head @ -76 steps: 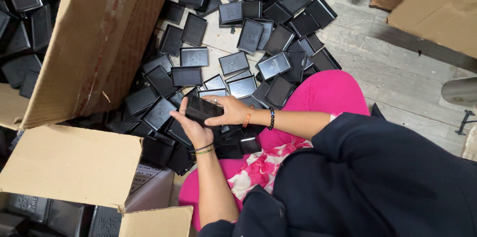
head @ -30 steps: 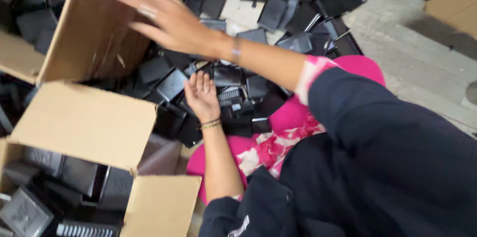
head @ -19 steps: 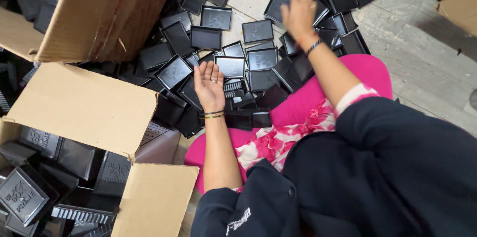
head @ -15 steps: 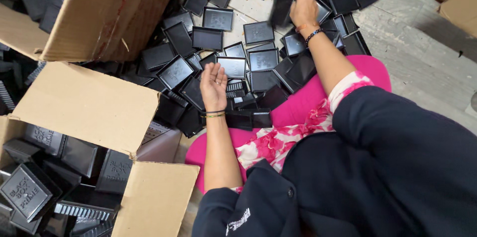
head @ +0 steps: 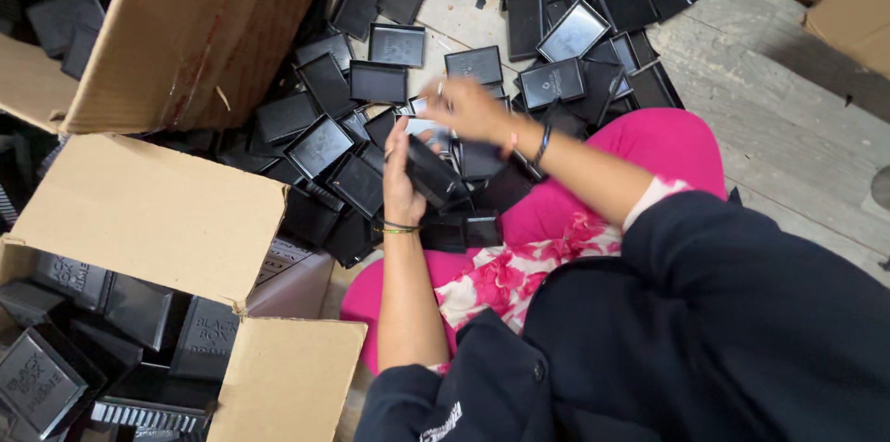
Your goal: The person sits on the floor and repeatedly picks up small black plastic cases from a pile, opens them, and places them into a cardboard box. The person handles the cases one at a time, inspecting them before placing them in the box.
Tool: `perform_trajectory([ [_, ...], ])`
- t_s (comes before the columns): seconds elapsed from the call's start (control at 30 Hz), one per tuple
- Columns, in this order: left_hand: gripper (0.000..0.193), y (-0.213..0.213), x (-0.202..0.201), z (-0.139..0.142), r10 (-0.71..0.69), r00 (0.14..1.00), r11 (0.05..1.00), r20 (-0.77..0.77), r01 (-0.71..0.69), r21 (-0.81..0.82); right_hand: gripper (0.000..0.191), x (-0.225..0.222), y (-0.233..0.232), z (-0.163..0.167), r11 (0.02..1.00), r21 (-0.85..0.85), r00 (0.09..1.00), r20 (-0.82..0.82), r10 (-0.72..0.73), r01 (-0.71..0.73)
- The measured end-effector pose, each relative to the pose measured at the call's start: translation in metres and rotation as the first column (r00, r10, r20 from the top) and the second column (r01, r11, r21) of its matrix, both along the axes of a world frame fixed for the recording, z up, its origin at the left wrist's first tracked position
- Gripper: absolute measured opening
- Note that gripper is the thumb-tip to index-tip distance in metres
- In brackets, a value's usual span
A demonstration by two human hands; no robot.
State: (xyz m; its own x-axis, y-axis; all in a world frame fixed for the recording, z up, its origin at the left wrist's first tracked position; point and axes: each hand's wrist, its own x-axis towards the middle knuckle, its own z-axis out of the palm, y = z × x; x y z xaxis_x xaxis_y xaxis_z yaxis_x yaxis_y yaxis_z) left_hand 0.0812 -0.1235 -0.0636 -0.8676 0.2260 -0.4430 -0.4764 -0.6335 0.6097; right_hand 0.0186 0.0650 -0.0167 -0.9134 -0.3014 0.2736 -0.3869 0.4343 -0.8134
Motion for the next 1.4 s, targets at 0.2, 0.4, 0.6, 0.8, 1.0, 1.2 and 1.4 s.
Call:
perform_trajectory([
  [0.2, 0.032, -0.007, -0.004, -0.013, 0.268, 0.962, 0.963, -0.043, -0.268, 0.012, 0.082, -0.131, 0.067, 0.013, 0.735, 0.605, 0.949, -0.253, -0.189, 0.307],
  [0.4, 0.017, -0.011, 0.009, -0.019, 0.221, 0.975, 0.975, 0.000, -0.221, -0.005, 0.109, -0.165, 0.084, 0.030, 0.562, 0.814, 0.973, -0.016, -0.231, 0.147],
  [0.6, 0.010, -0.007, 0.006, -0.018, 0.161, 0.987, 0.985, 0.018, -0.159, -0.063, 0.098, -0.165, 0.075, 0.018, 0.436, 0.893, 0.969, 0.001, -0.246, 0.110],
  [0.8, 0.016, -0.010, -0.002, -0.014, 0.179, 0.983, 0.976, -0.031, -0.182, -0.120, 0.095, -0.151, 0.063, 0.019, 0.671, 0.730, 0.979, 0.012, -0.205, 0.132],
  [1.0, 0.038, -0.012, -0.007, -0.024, 0.023, 0.984, 0.955, -0.176, -0.074, -0.287, 0.077, -0.041, 0.025, 0.032, 0.969, -0.036, 0.934, 0.259, 0.246, -0.245],
  [1.2, 0.046, -0.014, -0.007, -0.026, -0.168, 0.968, 0.972, -0.184, 0.131, -0.193, 0.072, 0.032, 0.001, 0.008, 0.904, -0.410, 0.825, 0.465, 0.323, -0.123],
  [1.4, 0.071, -0.014, -0.017, 0.000, -0.235, 0.818, -0.002, -0.524, -0.540, -0.842, 0.062, 0.024, 0.034, -0.011, 0.952, 0.131, 0.934, -0.269, -0.233, 0.275],
])
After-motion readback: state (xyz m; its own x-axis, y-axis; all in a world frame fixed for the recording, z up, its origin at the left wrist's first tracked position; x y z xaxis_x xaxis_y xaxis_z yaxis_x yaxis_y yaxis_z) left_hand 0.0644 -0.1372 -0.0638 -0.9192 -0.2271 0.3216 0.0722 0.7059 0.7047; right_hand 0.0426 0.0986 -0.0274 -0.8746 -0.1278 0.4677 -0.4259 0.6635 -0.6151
